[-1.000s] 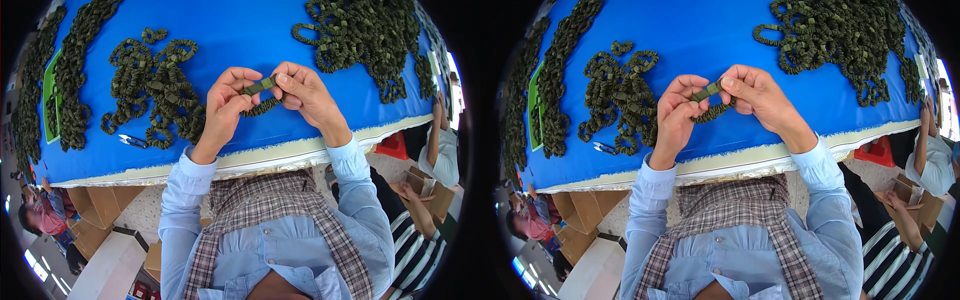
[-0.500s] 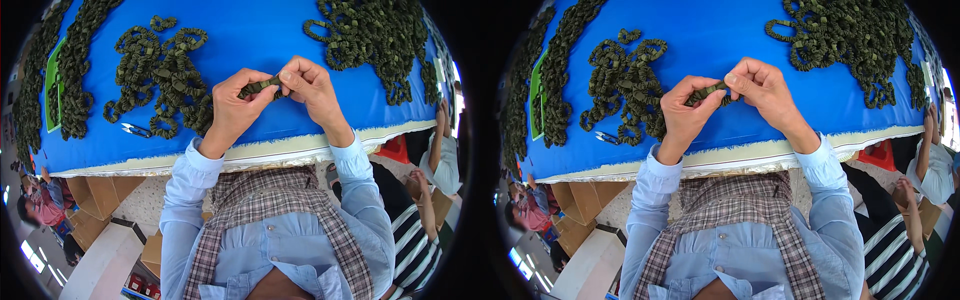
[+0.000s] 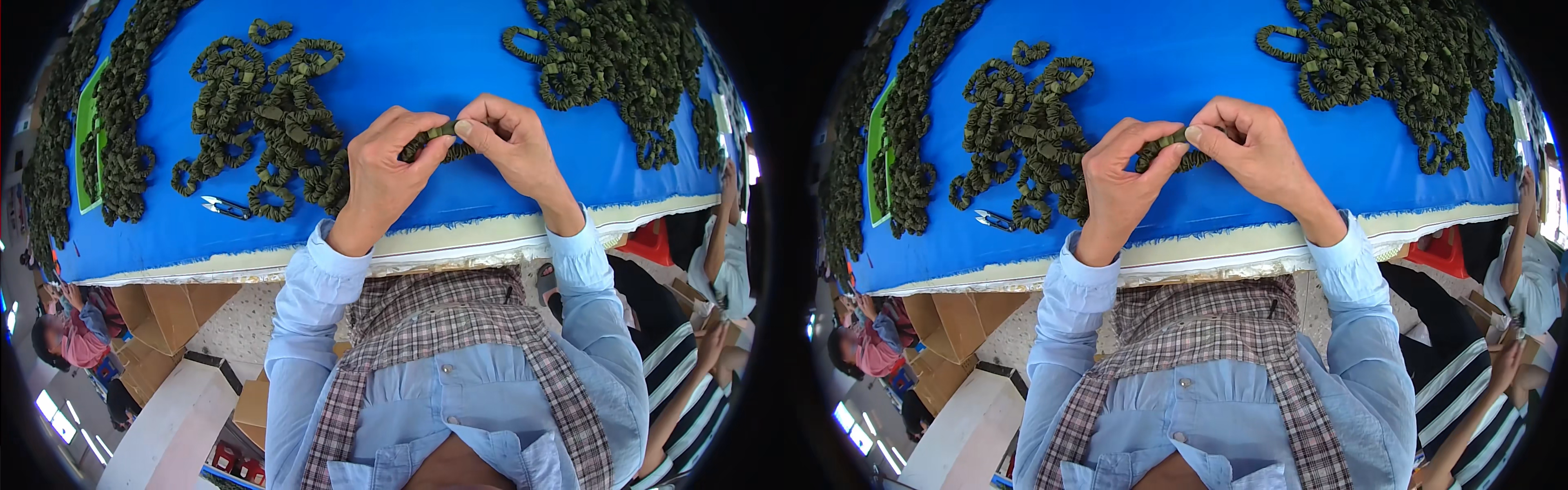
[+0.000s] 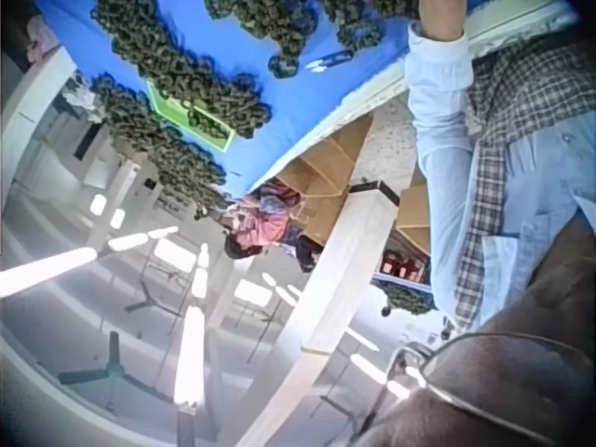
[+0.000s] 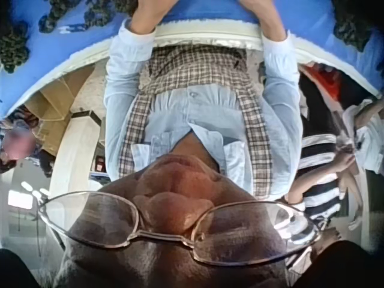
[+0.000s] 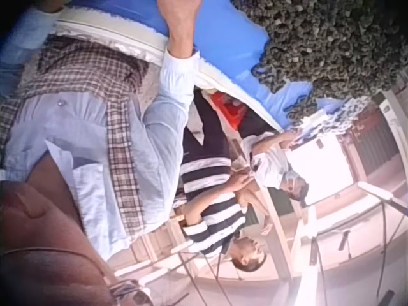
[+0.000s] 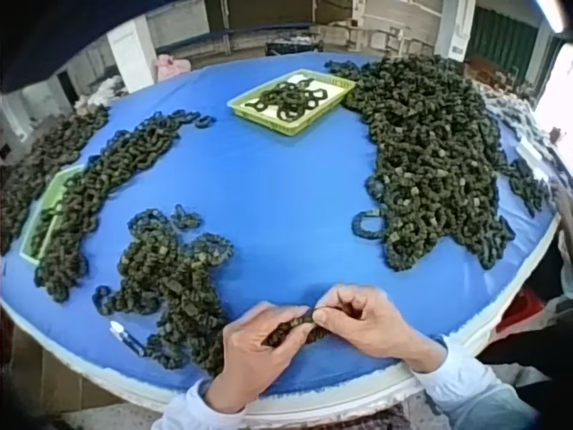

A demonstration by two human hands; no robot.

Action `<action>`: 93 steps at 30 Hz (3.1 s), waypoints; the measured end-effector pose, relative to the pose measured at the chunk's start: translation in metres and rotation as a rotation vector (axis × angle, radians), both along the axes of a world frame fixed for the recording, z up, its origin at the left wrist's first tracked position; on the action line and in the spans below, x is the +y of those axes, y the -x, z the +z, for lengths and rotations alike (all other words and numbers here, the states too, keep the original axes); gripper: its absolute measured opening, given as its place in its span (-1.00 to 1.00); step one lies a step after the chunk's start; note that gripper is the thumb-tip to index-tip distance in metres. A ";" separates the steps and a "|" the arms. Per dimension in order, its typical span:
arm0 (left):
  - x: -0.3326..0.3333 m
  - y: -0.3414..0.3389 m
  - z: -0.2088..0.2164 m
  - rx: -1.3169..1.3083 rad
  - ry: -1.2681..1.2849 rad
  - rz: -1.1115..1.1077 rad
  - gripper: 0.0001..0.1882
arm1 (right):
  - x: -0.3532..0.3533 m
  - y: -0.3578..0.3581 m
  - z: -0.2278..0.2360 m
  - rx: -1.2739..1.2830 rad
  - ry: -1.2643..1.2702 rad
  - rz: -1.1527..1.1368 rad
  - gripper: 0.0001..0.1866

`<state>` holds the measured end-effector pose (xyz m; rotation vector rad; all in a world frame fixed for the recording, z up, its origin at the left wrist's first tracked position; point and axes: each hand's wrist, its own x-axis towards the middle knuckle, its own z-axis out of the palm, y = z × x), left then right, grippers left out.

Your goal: The person sits at a blue table and repeatedly picks up green camouflage cords, folding and twisting them by hand into compact loops. The finished loops are placed into a green tray on the table. The process is repetitive and involves handling the cords one at a time.

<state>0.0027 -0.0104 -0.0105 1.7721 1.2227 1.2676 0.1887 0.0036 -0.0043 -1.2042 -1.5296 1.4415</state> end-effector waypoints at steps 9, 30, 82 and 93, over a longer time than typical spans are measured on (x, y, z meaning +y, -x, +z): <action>-0.002 -0.003 -0.011 -0.241 0.224 -0.009 -0.87 | -0.002 0.004 0.009 0.178 0.029 -0.071 -0.87; 0.005 0.001 -0.027 -0.662 0.474 -0.052 -0.80 | 0.071 -0.026 0.046 -0.280 -0.539 -0.598 -0.49; 0.006 0.009 -0.016 -1.028 0.513 -0.361 -0.83 | 0.015 0.011 0.005 1.068 0.584 0.010 -0.78; 0.001 0.007 -0.018 -0.527 0.304 -0.239 -0.62 | 0.005 0.019 0.024 -0.094 -0.104 0.083 -0.76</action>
